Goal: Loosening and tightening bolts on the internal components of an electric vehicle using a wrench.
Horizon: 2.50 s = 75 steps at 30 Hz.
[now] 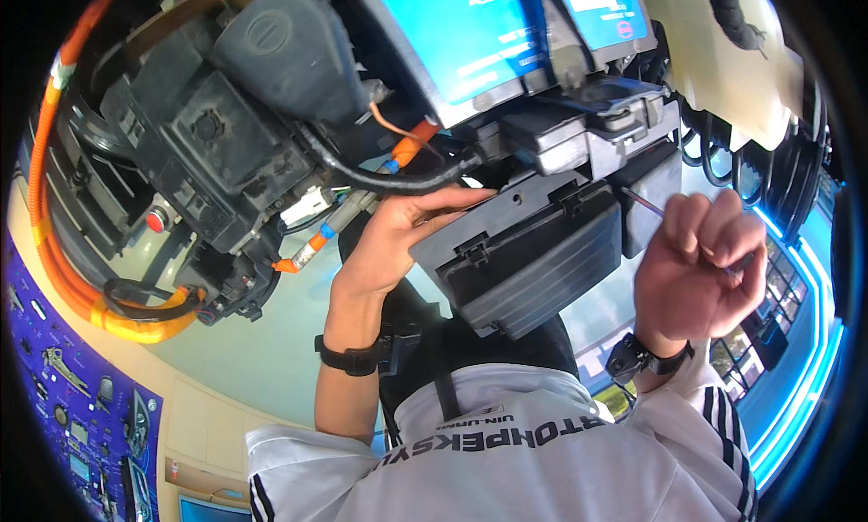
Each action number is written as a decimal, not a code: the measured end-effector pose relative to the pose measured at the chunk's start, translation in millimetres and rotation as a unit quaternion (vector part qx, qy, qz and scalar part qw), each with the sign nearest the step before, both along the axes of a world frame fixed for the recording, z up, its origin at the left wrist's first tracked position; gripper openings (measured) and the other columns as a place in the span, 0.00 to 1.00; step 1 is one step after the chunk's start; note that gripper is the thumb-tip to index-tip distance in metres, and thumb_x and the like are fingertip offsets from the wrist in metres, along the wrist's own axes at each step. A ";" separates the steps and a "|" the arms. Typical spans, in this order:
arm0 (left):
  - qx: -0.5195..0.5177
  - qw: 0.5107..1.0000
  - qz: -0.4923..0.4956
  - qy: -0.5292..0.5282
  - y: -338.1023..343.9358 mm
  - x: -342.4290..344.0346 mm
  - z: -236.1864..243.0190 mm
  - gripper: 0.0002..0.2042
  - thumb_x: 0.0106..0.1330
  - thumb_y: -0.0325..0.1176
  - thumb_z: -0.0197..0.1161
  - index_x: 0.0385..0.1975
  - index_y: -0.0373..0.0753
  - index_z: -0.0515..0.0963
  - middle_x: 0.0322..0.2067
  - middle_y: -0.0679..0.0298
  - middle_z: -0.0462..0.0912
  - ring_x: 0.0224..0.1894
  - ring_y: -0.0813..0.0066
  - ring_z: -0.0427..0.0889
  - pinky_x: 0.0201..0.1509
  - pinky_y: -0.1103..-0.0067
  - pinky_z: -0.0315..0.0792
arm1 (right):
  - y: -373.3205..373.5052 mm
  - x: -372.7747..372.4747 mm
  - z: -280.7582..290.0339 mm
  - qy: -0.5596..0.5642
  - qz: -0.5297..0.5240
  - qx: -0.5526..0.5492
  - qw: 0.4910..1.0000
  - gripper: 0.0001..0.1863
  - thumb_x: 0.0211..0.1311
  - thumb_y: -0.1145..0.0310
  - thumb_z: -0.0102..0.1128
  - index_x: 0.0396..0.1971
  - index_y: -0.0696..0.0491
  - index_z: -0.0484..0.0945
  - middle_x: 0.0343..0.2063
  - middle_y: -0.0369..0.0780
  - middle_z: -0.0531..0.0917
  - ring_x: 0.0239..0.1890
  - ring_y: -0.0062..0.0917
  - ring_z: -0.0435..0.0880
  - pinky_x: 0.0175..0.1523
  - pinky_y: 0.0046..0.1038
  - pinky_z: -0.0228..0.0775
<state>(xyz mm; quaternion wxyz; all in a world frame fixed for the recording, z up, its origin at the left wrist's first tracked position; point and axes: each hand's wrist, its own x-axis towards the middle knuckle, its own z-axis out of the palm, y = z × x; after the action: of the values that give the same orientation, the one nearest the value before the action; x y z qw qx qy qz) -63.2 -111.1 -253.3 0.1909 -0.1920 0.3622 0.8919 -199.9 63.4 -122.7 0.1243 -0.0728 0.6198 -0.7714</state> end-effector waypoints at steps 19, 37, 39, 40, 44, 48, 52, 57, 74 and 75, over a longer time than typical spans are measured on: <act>0.038 0.999 0.002 -0.016 -1.2 -7.6 -1.5 0.16 0.63 0.19 0.53 0.51 0.30 0.75 0.48 0.64 0.77 0.49 0.77 0.76 0.55 0.82 0.68 | -1.3 -12.3 -30.1 0.221 0.120 0.266 0.930 0.22 0.68 0.56 0.36 0.25 0.59 0.70 0.22 0.42 0.70 0.24 0.27 0.68 0.32 0.26 0.61; 0.107 0.993 0.021 0.053 3.2 -7.1 -9.8 0.15 0.65 0.20 0.54 0.51 0.34 0.75 0.46 0.64 0.79 0.47 0.79 0.76 0.54 0.82 0.70 | -20.0 17.8 1.5 -0.021 -0.008 0.453 0.891 0.32 0.72 0.45 0.30 0.13 0.55 0.61 0.12 0.35 0.62 0.13 0.17 0.62 0.18 0.18 0.53; 0.102 0.993 0.023 0.057 5.9 -5.5 -13.8 0.15 0.65 0.20 0.54 0.51 0.33 0.76 0.46 0.64 0.79 0.48 0.79 0.76 0.54 0.82 0.70 | -22.5 20.1 -1.4 -0.042 -0.070 0.446 0.891 0.32 0.70 0.43 0.33 0.12 0.52 0.58 0.11 0.34 0.60 0.13 0.17 0.59 0.16 0.19 0.50; 0.106 0.992 0.026 0.060 6.5 -5.2 -14.3 0.14 0.65 0.20 0.54 0.50 0.33 0.76 0.47 0.64 0.79 0.49 0.78 0.76 0.55 0.81 0.70 | -24.7 20.8 -2.0 -0.040 -0.068 0.448 0.890 0.32 0.70 0.43 0.33 0.12 0.52 0.58 0.11 0.34 0.60 0.13 0.17 0.59 0.16 0.19 0.50; 0.126 0.989 0.039 0.068 7.9 -4.3 -16.5 0.14 0.65 0.19 0.54 0.50 0.34 0.76 0.47 0.64 0.78 0.50 0.78 0.75 0.55 0.80 0.70 | -27.6 22.3 -4.3 -0.056 -0.124 0.424 0.895 0.32 0.69 0.42 0.37 0.12 0.52 0.56 0.12 0.33 0.58 0.13 0.18 0.59 0.16 0.20 0.50; 0.100 0.991 0.031 0.082 10.4 -5.0 -19.3 0.15 0.64 0.17 0.53 0.50 0.36 0.76 0.48 0.64 0.78 0.50 0.77 0.75 0.55 0.79 0.70 | -13.0 19.3 -4.4 -0.078 -0.095 0.372 0.920 0.31 0.68 0.42 0.38 0.14 0.52 0.57 0.13 0.33 0.58 0.15 0.17 0.59 0.17 0.19 0.49; 0.102 0.991 0.017 0.087 13.1 -8.0 -22.0 0.17 0.64 0.19 0.55 0.53 0.33 0.74 0.49 0.62 0.78 0.51 0.76 0.76 0.57 0.81 0.69 | -3.2 10.1 8.1 0.052 0.119 0.471 0.873 0.29 0.72 0.48 0.33 0.16 0.54 0.62 0.14 0.33 0.63 0.15 0.18 0.61 0.21 0.20 0.52; 0.066 0.995 0.005 0.073 5.9 -6.9 -17.4 0.16 0.63 0.17 0.54 0.49 0.36 0.77 0.46 0.64 0.79 0.48 0.76 0.76 0.55 0.81 0.69 | -18.5 -16.7 39.9 -0.010 0.329 0.562 0.759 0.15 0.74 0.63 0.35 0.35 0.59 0.67 0.20 0.37 0.72 0.24 0.18 0.72 0.34 0.20 0.65; 0.088 0.991 0.004 0.100 4.2 -7.5 -18.7 0.16 0.64 0.20 0.54 0.53 0.32 0.73 0.50 0.61 0.77 0.52 0.76 0.75 0.59 0.81 0.68 | -45.3 -57.1 58.9 0.265 0.612 0.576 0.473 0.11 0.54 0.80 0.55 0.38 0.61 0.68 0.30 0.47 0.75 0.33 0.40 0.76 0.39 0.37 0.68; 0.089 0.991 0.005 0.101 4.9 -7.7 -19.0 0.16 0.64 0.20 0.54 0.53 0.32 0.73 0.50 0.61 0.77 0.52 0.76 0.75 0.59 0.81 0.68 | -46.7 -56.2 58.6 0.330 0.599 0.571 0.454 0.11 0.55 0.79 0.55 0.38 0.60 0.69 0.30 0.46 0.75 0.33 0.40 0.76 0.38 0.37 0.68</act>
<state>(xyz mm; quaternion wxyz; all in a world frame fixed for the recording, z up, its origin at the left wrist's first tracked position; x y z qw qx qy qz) -70.8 -106.3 -272.3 0.1657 -0.0853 0.2982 0.9361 -256.1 16.7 -64.0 0.3558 -0.5881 0.7191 0.1019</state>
